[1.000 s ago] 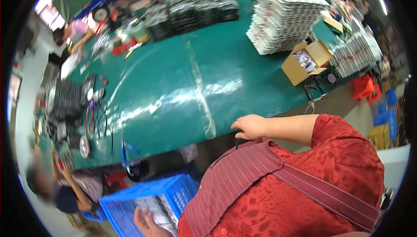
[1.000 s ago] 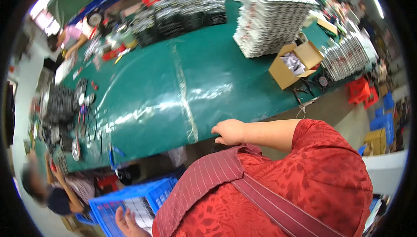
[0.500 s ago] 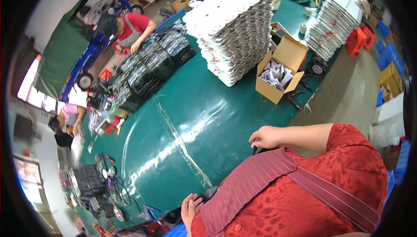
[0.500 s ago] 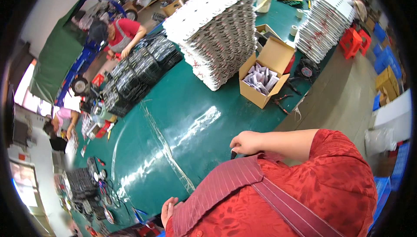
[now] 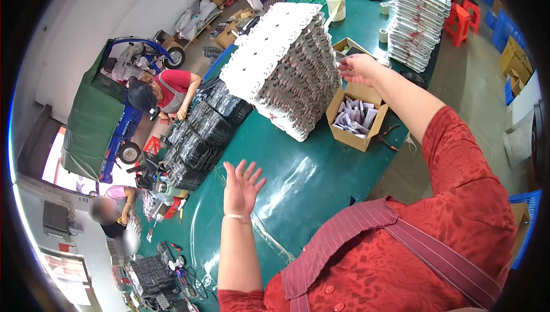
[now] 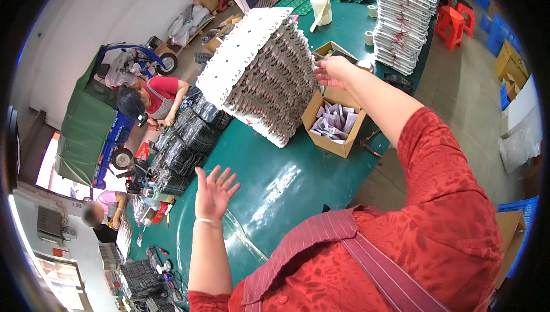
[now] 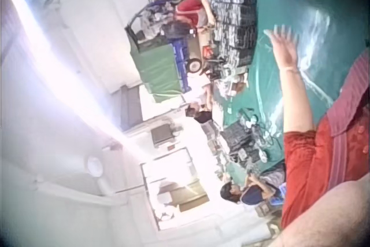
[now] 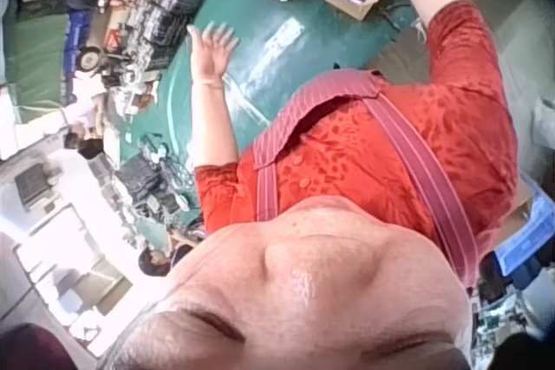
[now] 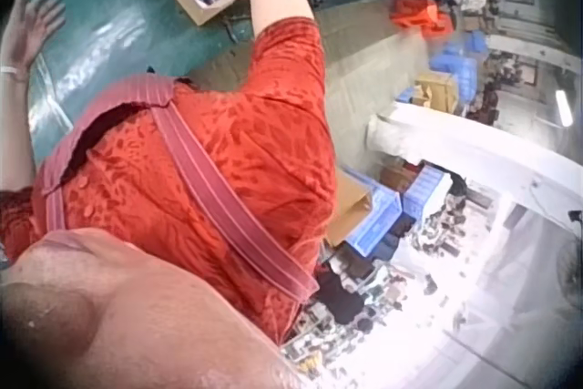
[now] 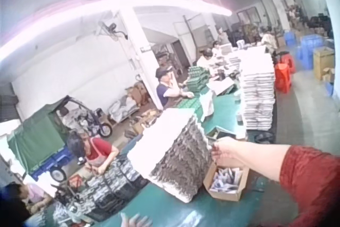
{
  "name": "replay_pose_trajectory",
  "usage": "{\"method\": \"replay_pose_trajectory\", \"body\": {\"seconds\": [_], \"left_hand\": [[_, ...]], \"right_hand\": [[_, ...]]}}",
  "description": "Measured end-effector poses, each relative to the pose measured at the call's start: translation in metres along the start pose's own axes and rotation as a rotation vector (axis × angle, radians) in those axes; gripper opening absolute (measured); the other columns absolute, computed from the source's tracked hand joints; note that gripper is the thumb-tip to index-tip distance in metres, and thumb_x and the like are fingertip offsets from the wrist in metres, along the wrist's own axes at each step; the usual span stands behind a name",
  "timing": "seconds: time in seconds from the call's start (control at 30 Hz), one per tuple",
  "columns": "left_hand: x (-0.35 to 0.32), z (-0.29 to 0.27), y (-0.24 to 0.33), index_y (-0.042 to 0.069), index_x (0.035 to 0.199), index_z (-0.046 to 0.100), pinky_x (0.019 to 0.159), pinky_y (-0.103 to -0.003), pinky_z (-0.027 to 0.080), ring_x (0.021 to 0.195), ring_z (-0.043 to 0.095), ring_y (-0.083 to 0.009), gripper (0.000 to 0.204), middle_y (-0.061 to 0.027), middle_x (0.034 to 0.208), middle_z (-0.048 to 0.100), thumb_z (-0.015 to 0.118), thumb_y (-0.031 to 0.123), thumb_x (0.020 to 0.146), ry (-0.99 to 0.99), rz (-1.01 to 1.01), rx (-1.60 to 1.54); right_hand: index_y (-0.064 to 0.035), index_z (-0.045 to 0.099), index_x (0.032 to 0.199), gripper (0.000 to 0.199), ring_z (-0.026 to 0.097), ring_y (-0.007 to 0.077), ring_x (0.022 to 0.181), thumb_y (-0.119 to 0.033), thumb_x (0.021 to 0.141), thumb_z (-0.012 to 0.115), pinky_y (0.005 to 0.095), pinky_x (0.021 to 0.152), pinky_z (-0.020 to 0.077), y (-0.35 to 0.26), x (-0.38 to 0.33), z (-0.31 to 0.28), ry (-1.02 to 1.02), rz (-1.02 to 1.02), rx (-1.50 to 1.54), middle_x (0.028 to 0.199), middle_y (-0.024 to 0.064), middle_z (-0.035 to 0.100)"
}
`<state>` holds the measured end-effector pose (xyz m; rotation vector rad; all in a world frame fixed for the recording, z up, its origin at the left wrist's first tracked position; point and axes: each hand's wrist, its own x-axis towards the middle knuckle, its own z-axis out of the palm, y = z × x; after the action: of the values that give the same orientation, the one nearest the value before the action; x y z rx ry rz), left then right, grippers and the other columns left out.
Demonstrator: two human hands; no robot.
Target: The person transfers stacks of LED panels from the workbench into a blue plastic basket, fastens an apron buckle, and organizes additional stacks of LED panels on the table.
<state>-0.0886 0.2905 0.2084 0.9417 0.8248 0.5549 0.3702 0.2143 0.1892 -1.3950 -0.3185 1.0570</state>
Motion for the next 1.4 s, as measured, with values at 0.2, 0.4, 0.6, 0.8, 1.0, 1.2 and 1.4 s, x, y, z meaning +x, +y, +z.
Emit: {"method": "replay_pose_trajectory", "body": {"seconds": [0.2, 0.4, 0.6, 0.8, 1.0, 1.2, 1.4], "left_hand": [[0.081, 0.029, 0.023, -0.003, 0.149, -0.002, 0.114, -0.057, 0.015, 0.143, 0.008, -0.0454, 0.115, -0.03, 0.154, 0.0, 0.036, 0.081, 0.081, 0.044, -0.015, -0.035], [0.142, 0.06, 0.03, -0.003, 0.149, -0.003, 0.113, -0.06, 0.006, 0.144, -0.001, -0.0452, 0.12, -0.0268, 0.156, -0.003, 0.032, 0.086, 0.077, 0.045, -0.025, -0.184], [0.17, 0.077, 0.02, 0.018, 0.149, 0.029, 0.108, -0.069, 0.01, 0.14, 0.022, -0.0384, 0.085, -0.0117, 0.153, 0.028, 0.035, 0.074, 0.086, -0.087, -0.069, -0.201], [0.172, 0.093, 0.018, 0.019, 0.146, 0.034, 0.106, -0.069, 0.017, 0.138, 0.026, -0.0387, 0.075, -0.0115, 0.151, 0.03, 0.04, 0.064, 0.087, -0.056, -0.073, -0.199], [0.172, 0.095, 0.012, 0.019, 0.146, 0.036, 0.106, -0.067, 0.018, 0.138, 0.027, -0.0361, 0.073, -0.0099, 0.152, 0.031, 0.038, 0.064, 0.088, -0.125, -0.033, -0.246], [0.171, 0.094, 0.008, 0.016, 0.145, 0.037, 0.108, -0.062, 0.021, 0.137, 0.03, -0.0344, 0.068, -0.0095, 0.15, 0.035, 0.038, 0.058, 0.091, -0.192, -0.024, -0.355], [0.173, 0.091, 0.007, 0.017, 0.146, 0.036, 0.108, -0.063, 0.021, 0.138, 0.03, -0.0347, 0.068, -0.0098, 0.151, 0.034, 0.036, 0.058, 0.092, -0.232, 0.019, -0.385]], "right_hand": [[-0.0103, 0.064, 0.101, 0.02, 0.057, 0.0145, 0.077, -0.025, 0.094, 0.054, 0.0294, 0.063, 0.0515, -0.016, 0.086, 0.004, 0.195, -0.041, -0.126, 0.09, 0.0012, 0.064], [0.0018, 0.062, 0.102, 0.047, 0.058, 0.0213, 0.069, -0.042, 0.097, 0.046, 0.0371, 0.055, 0.0478, -0.016, 0.155, -0.014, 0.336, -0.012, -0.345, 0.092, 0.0118, 0.063], [-0.0021, 0.04, 0.139, 0.065, 0.057, 0.0363, 0.113, -0.051, 0.097, 0.041, 0.0465, 0.094, 0.046, -0.032, 0.16, 0.006, 0.017, 0.126, -0.256, 0.134, 0.0199, 0.052], [-0.0071, 0.05, 0.131, 0.057, 0.056, 0.0276, 0.117, -0.053, 0.098, 0.04, 0.0454, 0.095, 0.0464, -0.053, 0.141, -0.007, -0.265, 0.14, -0.315, 0.136, 0.0111, 0.053], [-0.0081, 0.055, 0.127, 0.059, 0.058, 0.0279, 0.113, -0.057, 0.095, 0.044, 0.044, 0.095, 0.0448, -0.062, 0.155, -0.008, -0.304, 0.161, -0.417, 0.132, 0.0119, 0.056], [-0.0164, 0.06, 0.115, 0.056, 0.054, 0.0115, 0.081, -0.064, 0.086, 0.053, 0.0332, 0.076, 0.046, -0.065, 0.158, 0.002, -0.229, 0.161, -0.379, 0.104, 0.0001, 0.06], [-0.0183, 0.054, 0.132, 0.063, 0.058, 0.0167, 0.113, -0.064, 0.091, 0.043, 0.0414, 0.094, 0.0466, -0.067, 0.133, 0.007, -0.387, 0.165, -0.232, 0.134, -0.0004, 0.055]]}}
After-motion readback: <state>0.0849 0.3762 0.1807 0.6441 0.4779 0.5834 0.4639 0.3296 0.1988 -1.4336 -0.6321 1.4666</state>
